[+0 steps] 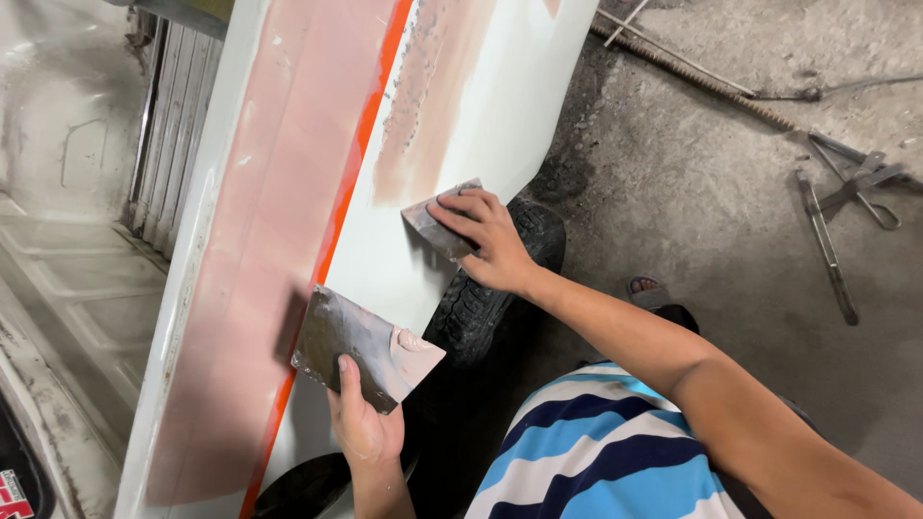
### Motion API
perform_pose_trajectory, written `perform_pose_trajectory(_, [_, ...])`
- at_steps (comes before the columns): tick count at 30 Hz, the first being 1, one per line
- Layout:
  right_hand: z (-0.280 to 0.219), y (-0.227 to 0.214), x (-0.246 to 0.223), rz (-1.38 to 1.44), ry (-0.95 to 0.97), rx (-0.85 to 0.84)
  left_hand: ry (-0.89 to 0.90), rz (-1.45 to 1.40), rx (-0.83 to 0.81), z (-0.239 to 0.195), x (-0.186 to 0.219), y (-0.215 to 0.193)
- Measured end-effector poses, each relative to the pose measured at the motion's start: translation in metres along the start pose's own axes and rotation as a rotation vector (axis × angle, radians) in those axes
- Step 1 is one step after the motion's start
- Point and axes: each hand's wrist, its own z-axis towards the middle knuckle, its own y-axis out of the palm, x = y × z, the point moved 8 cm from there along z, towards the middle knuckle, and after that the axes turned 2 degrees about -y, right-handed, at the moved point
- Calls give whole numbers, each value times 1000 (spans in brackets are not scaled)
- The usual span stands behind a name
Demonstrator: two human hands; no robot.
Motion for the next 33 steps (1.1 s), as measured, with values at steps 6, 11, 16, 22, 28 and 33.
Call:
perform_pose_trajectory(6, [-10, -4, -22, 6, -42, -232, 64, -37, 10, 0, -21, -6])
perform_pose_trajectory(11, [-25, -72, -81, 228, 26, -182, 87, -220, 89, 1, -67, -4])
perform_pose_trajectory(16, [-79, -114, -174, 398, -206, -478, -496, -546, -9, -11, -174, 51])
perform_pose_trajectory(22, [-86, -121, -178, -91, -108, -611, -595, -590, -242, -34, -164, 80])
perform_pose_trajectory(28, [-111, -155, -107, -267, 342, -564, -464, -675, -285, -50, -116, 65])
perform_pose_trajectory(33, [-99, -168, -35, 687, 592, 94, -1135, -757, -460, -106, -175, 110])
